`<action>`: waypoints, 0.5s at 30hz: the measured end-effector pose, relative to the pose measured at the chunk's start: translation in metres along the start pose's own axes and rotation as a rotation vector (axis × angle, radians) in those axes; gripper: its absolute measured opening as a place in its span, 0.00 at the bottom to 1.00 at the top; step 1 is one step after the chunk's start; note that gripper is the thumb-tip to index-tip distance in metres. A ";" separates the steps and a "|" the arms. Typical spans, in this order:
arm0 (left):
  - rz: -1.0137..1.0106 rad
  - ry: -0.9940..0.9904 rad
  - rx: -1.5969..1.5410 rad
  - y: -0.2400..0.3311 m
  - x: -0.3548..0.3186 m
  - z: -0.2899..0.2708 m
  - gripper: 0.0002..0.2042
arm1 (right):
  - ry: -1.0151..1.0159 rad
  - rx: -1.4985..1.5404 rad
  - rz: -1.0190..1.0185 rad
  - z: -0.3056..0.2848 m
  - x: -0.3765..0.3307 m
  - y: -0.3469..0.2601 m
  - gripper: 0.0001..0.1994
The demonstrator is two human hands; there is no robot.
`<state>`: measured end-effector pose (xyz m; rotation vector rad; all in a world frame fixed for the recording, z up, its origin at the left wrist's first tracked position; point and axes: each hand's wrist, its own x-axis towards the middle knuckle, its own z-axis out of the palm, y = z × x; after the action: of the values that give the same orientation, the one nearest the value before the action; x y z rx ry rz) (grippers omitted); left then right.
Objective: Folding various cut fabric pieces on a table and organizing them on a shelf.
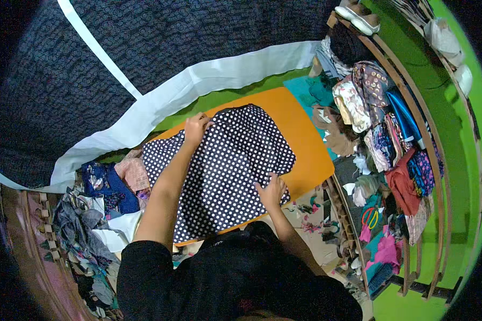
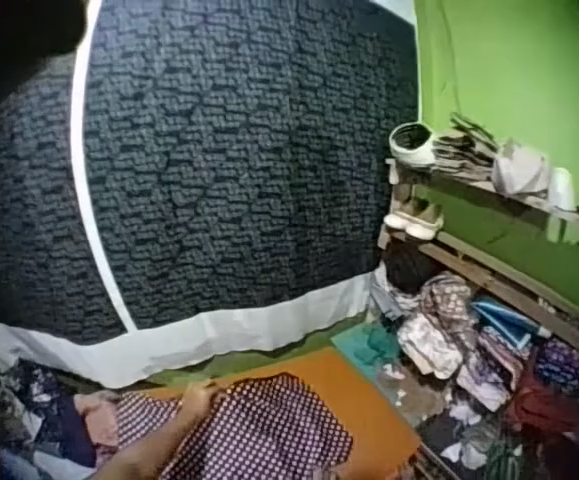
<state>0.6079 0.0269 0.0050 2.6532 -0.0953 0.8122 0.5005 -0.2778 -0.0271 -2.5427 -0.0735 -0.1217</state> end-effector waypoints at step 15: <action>-0.445 -0.286 -0.877 0.001 -0.010 -0.112 0.06 | -0.375 0.009 -0.028 -0.035 -0.047 -0.050 0.26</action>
<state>0.5406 0.0656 0.0860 1.8231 0.0580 0.1596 0.4471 -0.2575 0.0250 -2.5247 -0.2544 0.3448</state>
